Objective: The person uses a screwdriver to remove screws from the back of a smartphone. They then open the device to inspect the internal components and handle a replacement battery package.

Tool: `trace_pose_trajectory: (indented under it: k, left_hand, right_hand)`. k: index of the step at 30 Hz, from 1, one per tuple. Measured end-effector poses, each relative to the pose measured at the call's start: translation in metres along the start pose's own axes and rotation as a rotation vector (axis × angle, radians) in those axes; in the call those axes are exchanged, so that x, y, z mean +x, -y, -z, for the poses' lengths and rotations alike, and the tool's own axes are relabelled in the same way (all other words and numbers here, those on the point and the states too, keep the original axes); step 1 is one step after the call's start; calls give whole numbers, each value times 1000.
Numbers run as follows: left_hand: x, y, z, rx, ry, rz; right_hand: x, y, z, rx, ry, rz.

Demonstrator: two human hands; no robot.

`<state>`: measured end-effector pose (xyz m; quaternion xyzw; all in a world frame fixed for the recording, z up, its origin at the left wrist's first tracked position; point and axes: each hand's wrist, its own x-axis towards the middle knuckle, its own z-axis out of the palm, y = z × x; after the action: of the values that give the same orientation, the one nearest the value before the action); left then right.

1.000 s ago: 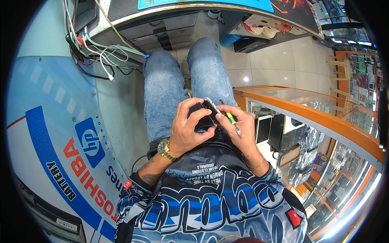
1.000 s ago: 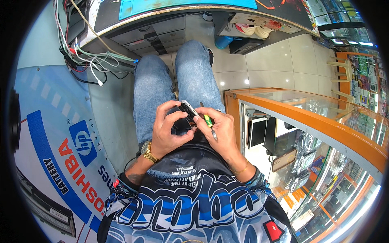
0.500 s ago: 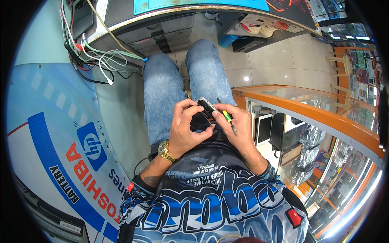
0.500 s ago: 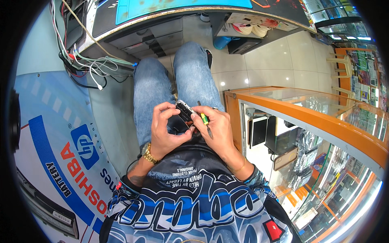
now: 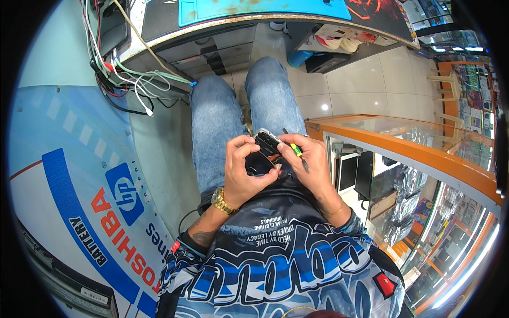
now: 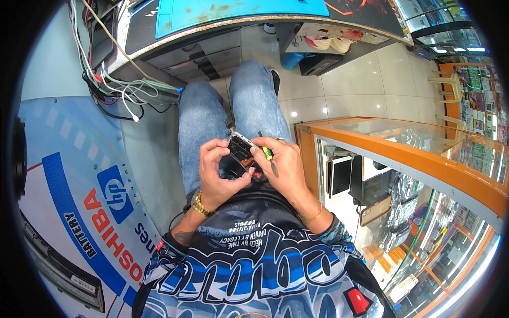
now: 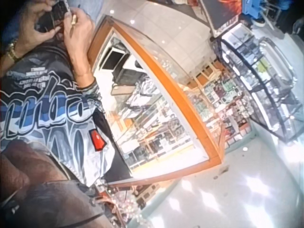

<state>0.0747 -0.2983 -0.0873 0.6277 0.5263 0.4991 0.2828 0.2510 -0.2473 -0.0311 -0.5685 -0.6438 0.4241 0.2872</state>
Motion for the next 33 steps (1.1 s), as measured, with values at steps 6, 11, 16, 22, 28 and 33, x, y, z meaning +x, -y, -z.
trace_pose_trajectory:
  k: [6,11,16,22,28,33]
  left_hand:
    - [-1,-1,-2,0,-35,-54]
    - [-1,-4,0,14,-15,-95]
    - [8,-3,-3,-53,99,-107]
    - [14,-11,-9,60,76,-155]
    - [14,-20,0,112,252,-316]
    - [8,-17,31,-15,320,-228]
  right_hand:
    - [-1,-2,1,15,4,-31]
    - [-5,3,5,35,9,-16]
    - [-19,-4,10,177,6,-146]
    - [-47,-5,12,630,-159,-436]
    - [-80,2,7,901,-171,-506]
    - [-82,-15,50,364,-126,-107]
